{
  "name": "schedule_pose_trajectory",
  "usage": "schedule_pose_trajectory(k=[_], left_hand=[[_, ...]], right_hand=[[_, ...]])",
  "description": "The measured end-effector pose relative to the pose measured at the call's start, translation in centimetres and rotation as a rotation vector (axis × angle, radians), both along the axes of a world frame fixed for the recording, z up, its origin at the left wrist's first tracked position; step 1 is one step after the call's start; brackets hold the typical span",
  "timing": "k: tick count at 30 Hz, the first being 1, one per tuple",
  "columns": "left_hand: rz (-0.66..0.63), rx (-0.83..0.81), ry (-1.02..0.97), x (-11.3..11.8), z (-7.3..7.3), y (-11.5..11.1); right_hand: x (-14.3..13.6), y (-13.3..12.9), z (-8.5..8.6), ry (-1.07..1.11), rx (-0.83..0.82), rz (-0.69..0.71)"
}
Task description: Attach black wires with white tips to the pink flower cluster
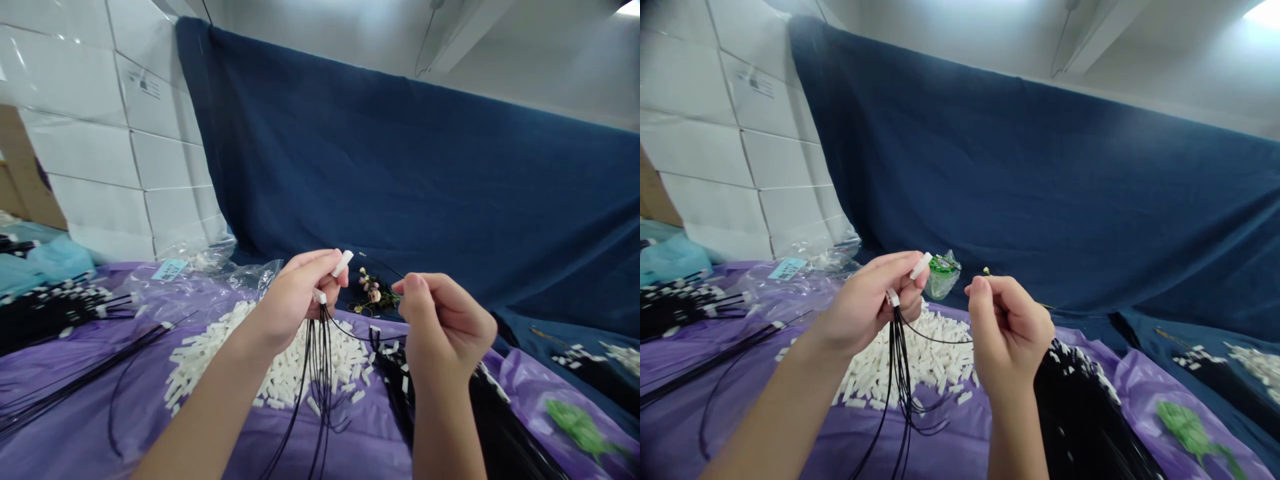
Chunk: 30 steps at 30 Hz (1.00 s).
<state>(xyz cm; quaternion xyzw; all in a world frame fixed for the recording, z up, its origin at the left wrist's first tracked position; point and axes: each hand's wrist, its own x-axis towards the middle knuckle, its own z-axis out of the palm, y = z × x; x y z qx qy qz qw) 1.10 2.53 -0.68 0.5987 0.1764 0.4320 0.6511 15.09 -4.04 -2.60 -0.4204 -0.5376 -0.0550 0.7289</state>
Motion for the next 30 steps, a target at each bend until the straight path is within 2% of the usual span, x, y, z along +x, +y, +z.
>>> schedule_pose_trajectory(k=[8,13,18,23,30], left_hand=[[-0.014,0.011,0.012,0.0,-0.1,-0.1],[0.006,0.032,0.035,0.0,0.0,-0.1],[0.057,0.081,0.075,-0.1,0.1,-0.3],[0.01,0.09,0.1,-0.3,0.2,-0.2],[-0.036,0.132,0.176,-0.5,0.1,-0.3]], right_hand=[[0.1,0.2,0.0,-0.145,-0.006,-0.051],[-0.1,0.3,0.2,-0.228,0.075,-0.202],[0.6,-0.3,0.5,-0.489,0.064,-0.312],[1.7,-1.0,0.7,-0.67,0.018,-0.342],[1.1,-0.6,0.4,-0.678,-0.068,-0.286]])
